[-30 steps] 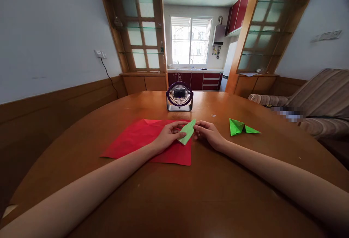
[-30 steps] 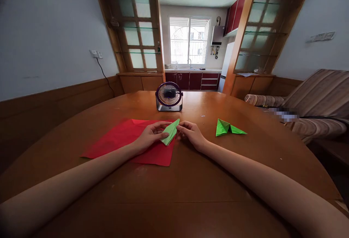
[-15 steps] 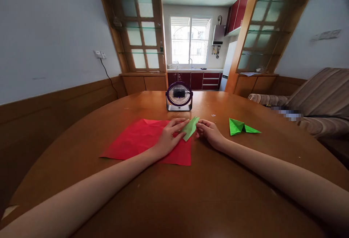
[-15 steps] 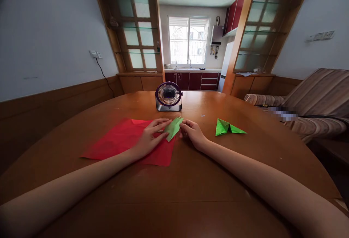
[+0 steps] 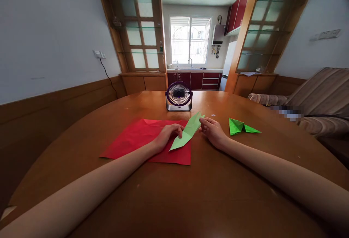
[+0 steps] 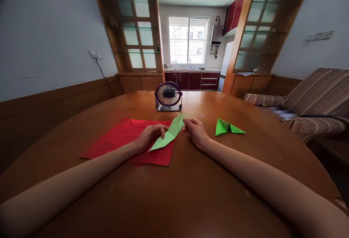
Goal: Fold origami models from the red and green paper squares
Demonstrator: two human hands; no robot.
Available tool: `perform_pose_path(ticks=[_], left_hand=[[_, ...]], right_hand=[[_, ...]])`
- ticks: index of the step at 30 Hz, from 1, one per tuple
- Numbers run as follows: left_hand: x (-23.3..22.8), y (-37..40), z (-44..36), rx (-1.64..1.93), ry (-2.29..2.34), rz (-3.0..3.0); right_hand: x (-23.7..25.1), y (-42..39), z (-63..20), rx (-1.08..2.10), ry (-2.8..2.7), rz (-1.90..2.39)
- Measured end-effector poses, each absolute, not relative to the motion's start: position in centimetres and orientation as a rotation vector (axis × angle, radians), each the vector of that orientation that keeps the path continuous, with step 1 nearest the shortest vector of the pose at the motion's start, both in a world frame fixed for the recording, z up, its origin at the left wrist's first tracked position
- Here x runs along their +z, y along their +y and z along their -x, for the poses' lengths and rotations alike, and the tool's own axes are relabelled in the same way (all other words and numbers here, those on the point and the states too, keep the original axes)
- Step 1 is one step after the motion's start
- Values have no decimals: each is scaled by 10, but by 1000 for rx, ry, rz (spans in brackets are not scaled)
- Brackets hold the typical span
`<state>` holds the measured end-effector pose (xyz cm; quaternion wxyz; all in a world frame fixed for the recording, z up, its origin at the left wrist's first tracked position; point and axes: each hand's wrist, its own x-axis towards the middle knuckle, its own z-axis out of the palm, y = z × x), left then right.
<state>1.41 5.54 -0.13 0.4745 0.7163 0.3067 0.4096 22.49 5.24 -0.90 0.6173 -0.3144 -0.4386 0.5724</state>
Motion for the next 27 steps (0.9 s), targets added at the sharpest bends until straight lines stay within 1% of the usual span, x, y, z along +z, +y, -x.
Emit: perform_pose_path(ticks=[4, 8, 13, 18, 22, 27], left_hand=[[-3, 53, -15, 948, 897, -1777], [-3, 49, -15, 990, 756, -1699], [1, 48, -12, 911, 601, -1541], [3, 48, -10, 891, 548, -1533], [3, 46, -10, 928, 617, -1619], [2, 47, -10, 899, 673, -1942]], right_hand=[[-5, 49, -225, 1397, -1033, 643], [-4, 48, -227, 1467, -1036, 604], [-8, 53, -229, 1497, -999, 582], [-9, 53, -229, 1503, -997, 597], [-8, 51, -225, 1474, -1035, 620], [-8, 50, -222, 1455, -1037, 630]])
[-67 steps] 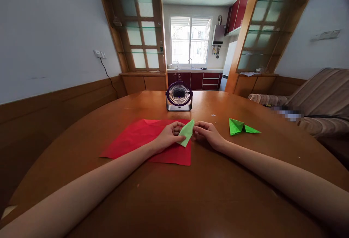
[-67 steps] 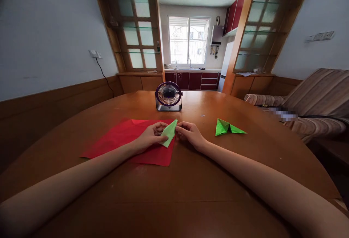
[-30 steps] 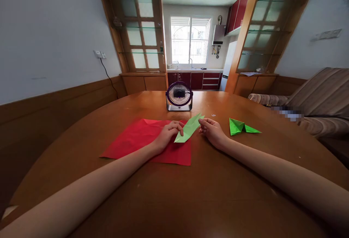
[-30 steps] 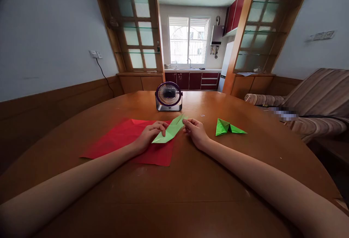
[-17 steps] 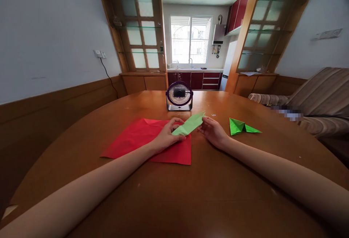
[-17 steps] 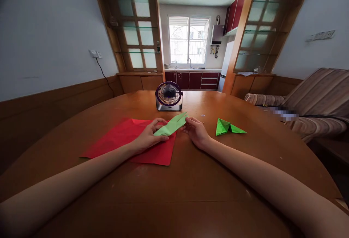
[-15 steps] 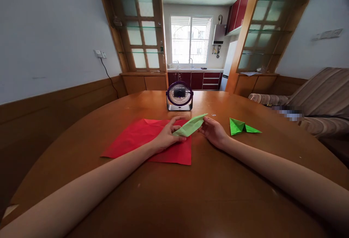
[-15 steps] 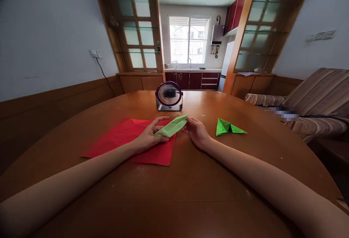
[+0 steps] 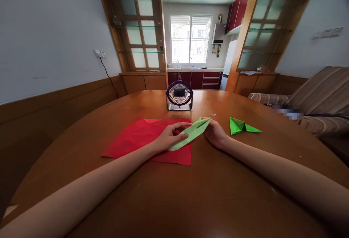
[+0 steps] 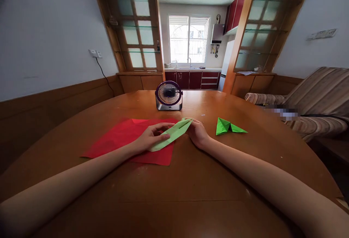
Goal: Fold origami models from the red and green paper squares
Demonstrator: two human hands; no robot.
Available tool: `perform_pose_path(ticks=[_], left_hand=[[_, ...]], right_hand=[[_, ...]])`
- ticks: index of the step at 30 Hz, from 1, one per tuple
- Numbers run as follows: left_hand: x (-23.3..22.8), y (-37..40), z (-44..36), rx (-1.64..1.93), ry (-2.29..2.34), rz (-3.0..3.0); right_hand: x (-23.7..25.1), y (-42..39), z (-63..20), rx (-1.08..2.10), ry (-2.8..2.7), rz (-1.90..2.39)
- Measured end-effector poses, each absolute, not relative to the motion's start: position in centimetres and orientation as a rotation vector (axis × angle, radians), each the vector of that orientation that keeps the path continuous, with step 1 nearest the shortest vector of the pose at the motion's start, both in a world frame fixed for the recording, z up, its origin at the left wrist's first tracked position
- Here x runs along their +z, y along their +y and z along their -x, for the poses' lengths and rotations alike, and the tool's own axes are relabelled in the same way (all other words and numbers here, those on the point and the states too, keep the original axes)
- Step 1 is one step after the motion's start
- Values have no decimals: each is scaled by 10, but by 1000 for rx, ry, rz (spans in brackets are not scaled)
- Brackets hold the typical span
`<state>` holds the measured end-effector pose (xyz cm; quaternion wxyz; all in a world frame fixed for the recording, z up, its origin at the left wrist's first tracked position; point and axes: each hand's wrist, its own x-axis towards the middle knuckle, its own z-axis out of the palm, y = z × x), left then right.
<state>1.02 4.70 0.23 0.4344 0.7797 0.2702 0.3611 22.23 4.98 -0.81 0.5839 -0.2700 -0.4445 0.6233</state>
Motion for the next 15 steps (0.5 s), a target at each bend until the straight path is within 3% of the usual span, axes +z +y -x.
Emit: perform_pose_path(ticks=[15], left_hand=[[27, 37, -9, 1067, 566, -2338]], right_hand=[[-12, 52, -224, 1371, -1054, 694]])
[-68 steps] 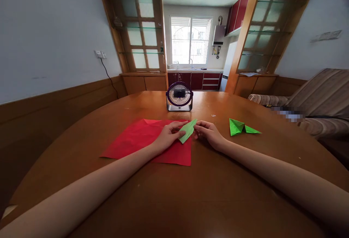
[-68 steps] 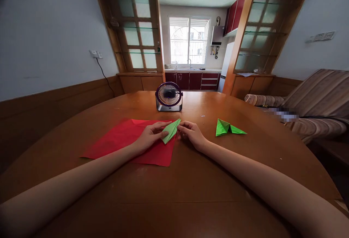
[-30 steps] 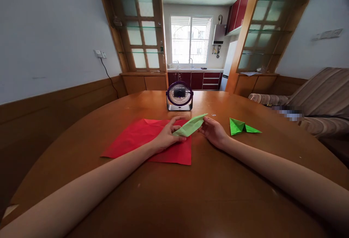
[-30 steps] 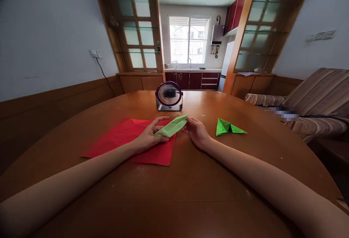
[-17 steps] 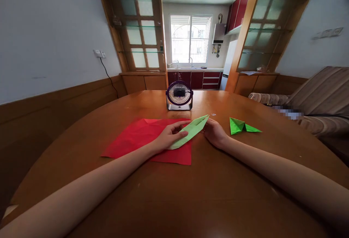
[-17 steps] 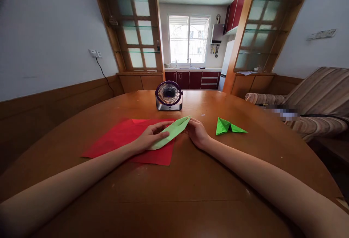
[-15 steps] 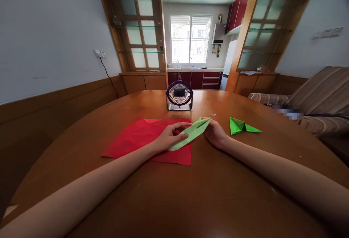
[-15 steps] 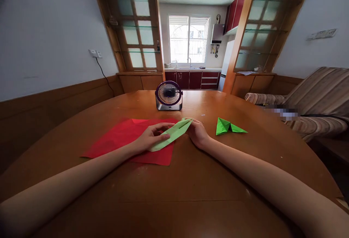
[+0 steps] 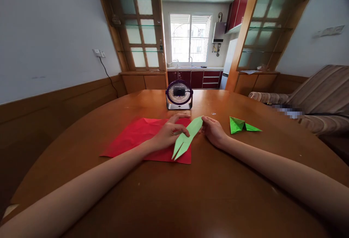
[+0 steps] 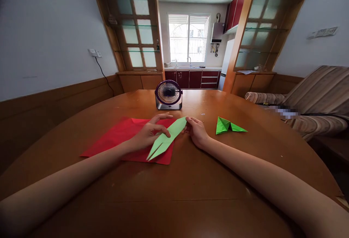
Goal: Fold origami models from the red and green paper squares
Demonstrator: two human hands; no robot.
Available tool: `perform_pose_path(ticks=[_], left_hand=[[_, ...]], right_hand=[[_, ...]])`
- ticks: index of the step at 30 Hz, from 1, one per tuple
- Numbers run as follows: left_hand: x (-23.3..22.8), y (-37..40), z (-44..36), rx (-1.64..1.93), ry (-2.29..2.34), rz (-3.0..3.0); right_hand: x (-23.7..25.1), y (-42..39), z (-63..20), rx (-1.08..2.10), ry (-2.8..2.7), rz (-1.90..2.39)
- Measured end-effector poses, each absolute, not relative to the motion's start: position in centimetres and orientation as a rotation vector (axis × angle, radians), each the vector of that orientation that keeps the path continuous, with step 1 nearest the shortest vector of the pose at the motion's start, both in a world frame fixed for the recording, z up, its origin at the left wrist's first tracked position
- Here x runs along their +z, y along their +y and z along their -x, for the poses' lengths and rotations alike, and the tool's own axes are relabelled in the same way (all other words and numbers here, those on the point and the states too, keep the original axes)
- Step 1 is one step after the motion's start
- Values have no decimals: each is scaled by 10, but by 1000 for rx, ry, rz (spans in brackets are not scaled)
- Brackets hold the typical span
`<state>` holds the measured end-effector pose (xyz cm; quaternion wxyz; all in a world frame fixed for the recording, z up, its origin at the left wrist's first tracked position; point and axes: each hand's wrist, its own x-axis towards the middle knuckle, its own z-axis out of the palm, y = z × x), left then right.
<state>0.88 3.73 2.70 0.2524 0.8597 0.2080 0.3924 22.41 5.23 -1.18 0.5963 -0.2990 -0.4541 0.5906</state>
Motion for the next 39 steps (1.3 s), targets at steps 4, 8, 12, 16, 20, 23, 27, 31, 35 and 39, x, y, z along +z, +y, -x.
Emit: perform_pose_path(ticks=[4, 8, 12, 16, 20, 23, 27, 31, 35, 39], left_hand=[[35, 35, -13, 1124, 471, -2064], [30, 42, -19, 1232, 570, -1687], [20, 50, -21, 1229, 624, -1460], [12, 44, -23, 1059, 635, -1388], [8, 37, -26, 1008, 606, -1424], [9, 39, -24, 1084, 654, -1459], [13, 44, -20, 1034, 618, -1389], [15, 41, -20, 950, 559, -1269], [14, 37, -24, 961, 596, -1261], [12, 35, -27, 1017, 664, -1329]], right_hand=[[-14, 52, -222, 1342, -1140, 755], [-12, 49, -219, 1225, -1190, 803], [-8, 44, -216, 1189, -1367, 784], [-6, 37, -214, 1338, -1502, 711], [-5, 33, -213, 1340, -1564, 715], [-5, 32, -213, 1392, -1578, 724], [-5, 35, -213, 1488, -1530, 689], [-6, 39, -214, 1480, -1463, 640], [-7, 40, -214, 1349, -1441, 687], [-8, 40, -214, 1322, -1445, 710]])
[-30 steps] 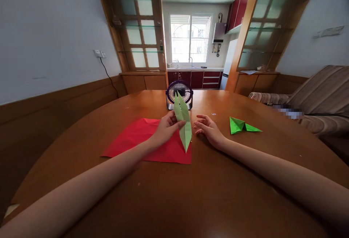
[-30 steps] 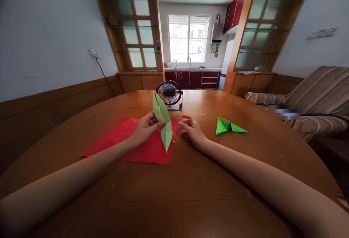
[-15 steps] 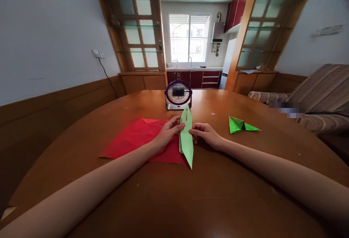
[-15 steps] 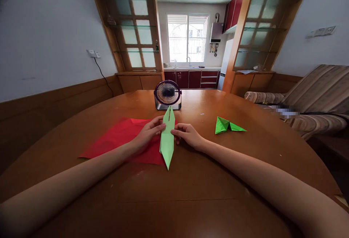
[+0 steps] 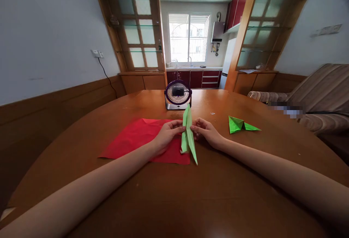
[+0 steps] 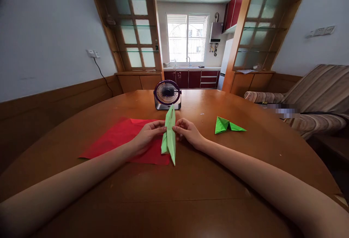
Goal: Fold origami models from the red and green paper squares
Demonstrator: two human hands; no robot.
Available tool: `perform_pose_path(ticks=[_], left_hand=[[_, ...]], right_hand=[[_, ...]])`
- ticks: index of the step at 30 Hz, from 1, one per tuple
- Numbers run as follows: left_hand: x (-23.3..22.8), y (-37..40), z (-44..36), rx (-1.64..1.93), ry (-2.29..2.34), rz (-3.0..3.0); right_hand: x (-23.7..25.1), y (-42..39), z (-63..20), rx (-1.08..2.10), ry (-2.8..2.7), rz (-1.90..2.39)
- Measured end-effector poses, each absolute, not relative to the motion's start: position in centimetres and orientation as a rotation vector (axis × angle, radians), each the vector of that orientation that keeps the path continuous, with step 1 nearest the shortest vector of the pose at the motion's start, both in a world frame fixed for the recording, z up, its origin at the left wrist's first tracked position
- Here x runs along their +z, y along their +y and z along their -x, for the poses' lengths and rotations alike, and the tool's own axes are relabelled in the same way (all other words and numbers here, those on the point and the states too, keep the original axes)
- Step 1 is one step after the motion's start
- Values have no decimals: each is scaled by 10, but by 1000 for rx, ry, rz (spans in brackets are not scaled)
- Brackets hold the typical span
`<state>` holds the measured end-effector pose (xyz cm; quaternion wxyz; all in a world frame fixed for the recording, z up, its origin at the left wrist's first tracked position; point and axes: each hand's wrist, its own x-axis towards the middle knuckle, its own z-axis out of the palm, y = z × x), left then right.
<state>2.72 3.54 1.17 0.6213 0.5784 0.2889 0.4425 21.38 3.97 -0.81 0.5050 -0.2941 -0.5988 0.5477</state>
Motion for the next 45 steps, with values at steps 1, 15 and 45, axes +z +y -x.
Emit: perform_pose_path(ticks=[1, 15, 45], left_hand=[[11, 35, -28, 1034, 678, -1364], [14, 35, -28, 1200, 886, -1449], [6, 36, -29, 1214, 921, -1397]], right_hand=[[-8, 39, -214, 1346, -1456, 707], [-7, 36, -214, 1351, -1391, 723], [-10, 43, -216, 1186, -1434, 837]])
